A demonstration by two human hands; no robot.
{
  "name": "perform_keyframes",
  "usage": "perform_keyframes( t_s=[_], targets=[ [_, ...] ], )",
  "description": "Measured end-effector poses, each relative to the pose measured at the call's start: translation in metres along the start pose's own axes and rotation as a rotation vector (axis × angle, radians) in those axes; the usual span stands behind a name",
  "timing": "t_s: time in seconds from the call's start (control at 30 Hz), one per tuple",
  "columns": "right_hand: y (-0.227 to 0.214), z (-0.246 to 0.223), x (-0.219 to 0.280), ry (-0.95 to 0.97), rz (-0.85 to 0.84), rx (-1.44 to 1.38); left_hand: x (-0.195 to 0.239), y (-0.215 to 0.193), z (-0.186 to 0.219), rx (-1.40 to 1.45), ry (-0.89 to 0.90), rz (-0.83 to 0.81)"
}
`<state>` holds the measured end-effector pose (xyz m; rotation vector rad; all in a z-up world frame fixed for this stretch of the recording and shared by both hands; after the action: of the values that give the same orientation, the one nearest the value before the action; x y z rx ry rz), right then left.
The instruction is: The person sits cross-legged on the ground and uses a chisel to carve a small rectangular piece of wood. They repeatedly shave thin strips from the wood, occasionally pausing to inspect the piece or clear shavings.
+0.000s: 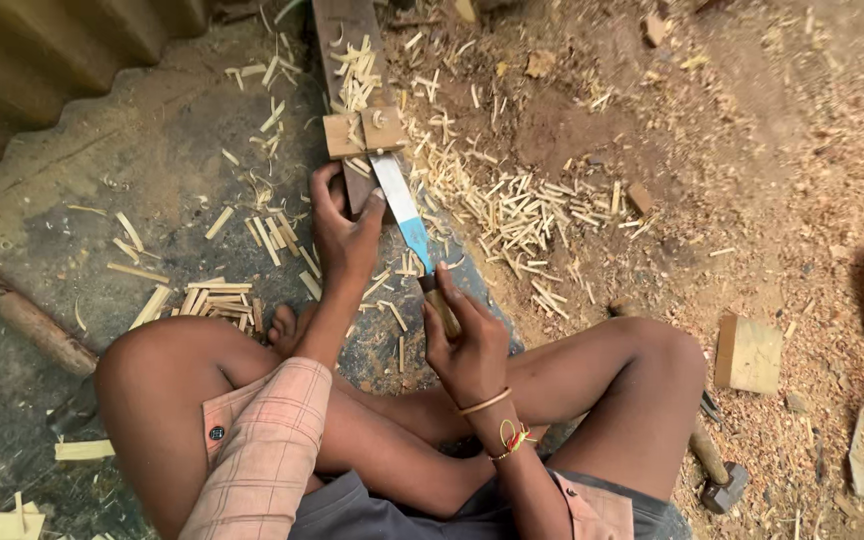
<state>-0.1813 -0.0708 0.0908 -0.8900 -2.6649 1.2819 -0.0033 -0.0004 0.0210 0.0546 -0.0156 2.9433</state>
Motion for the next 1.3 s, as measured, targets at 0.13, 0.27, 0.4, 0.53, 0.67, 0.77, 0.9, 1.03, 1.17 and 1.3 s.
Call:
perform_keyframes(
  t_s=[0.13,0.27,0.4,0.53,0.67,0.77,0.9,1.03,1.17,1.3],
  targets=[
    [-0.014,0.000,0.006,0.157,-0.023,-0.209,-0.003,-0.013,-0.014,0.067,0.047,-0.029],
    [-0.031,0.006,0.012,0.116,0.085,-0.227,-0.017,-0.017,-0.022,0.162,-0.032,-0.079],
    [-0.046,0.021,0.025,0.099,0.102,-0.181,-0.018,-0.008,-0.037,0.190,0.023,0.002],
    [-0.050,0.031,0.032,0.165,0.074,-0.117,-0.017,-0.007,-0.042,0.214,-0.002,0.003],
    [-0.047,0.030,0.024,0.191,0.064,-0.146,-0.018,-0.011,-0.035,0.267,-0.083,-0.029],
    [-0.044,0.026,0.025,0.170,0.030,-0.142,-0.020,-0.008,-0.030,0.263,-0.070,-0.007],
    [-0.041,0.021,0.025,0.057,0.018,-0.160,-0.015,-0.014,-0.019,0.215,-0.159,-0.019],
    [-0.039,0.016,0.024,0.010,-0.001,-0.139,-0.014,-0.014,-0.015,0.247,-0.142,-0.036],
    [-0.040,0.013,0.021,0.011,-0.030,-0.128,-0.015,-0.015,-0.019,0.295,-0.120,-0.053],
    [-0.041,0.008,0.021,-0.072,-0.004,-0.132,-0.010,-0.017,-0.021,0.290,-0.070,-0.104]
  ],
)
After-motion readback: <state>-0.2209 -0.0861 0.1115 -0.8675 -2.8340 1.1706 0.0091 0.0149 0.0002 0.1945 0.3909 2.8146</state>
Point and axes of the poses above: each hand's wrist, its own x-axis away from the middle knuckle, its own y-axis out of the palm, z = x × y, the point moved 1 cm from there along -x, towards the middle knuckle
